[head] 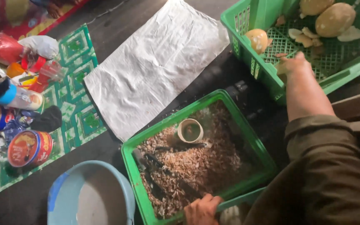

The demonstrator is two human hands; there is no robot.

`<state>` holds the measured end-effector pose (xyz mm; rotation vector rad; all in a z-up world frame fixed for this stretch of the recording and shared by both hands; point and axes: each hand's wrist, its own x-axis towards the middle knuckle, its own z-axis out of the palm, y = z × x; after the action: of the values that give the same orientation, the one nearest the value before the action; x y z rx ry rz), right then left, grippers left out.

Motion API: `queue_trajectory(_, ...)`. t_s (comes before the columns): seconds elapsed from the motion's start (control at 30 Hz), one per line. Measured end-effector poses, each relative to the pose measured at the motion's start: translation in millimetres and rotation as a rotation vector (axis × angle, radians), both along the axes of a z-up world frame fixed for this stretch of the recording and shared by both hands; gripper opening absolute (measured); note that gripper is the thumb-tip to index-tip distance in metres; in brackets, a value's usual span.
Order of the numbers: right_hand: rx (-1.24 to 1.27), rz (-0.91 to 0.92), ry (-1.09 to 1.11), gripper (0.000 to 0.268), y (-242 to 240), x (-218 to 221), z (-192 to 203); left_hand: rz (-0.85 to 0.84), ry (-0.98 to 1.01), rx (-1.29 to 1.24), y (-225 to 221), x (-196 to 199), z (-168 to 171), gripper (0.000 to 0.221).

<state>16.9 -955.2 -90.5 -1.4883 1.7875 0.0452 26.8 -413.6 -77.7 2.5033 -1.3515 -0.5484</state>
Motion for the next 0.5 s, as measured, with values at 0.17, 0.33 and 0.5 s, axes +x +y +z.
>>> queue_trajectory(0.17,0.049,0.363,0.349,0.069,10.7,-16.7,-17.7,-0.131,0.045,0.124,0.4,3.9,3.6,0.03)
queue_trajectory(0.33,-0.069,0.538,0.334,0.065,37.5,-12.6,-47.3,-0.125,0.095,0.131,1.3,3.7,7.7,0.04)
queue_trajectory(0.5,-0.273,0.469,0.168,0.05,149.4,8.6,-0.1,-0.132,-0.042,0.036,-0.2,2.1,-3.7,0.034)
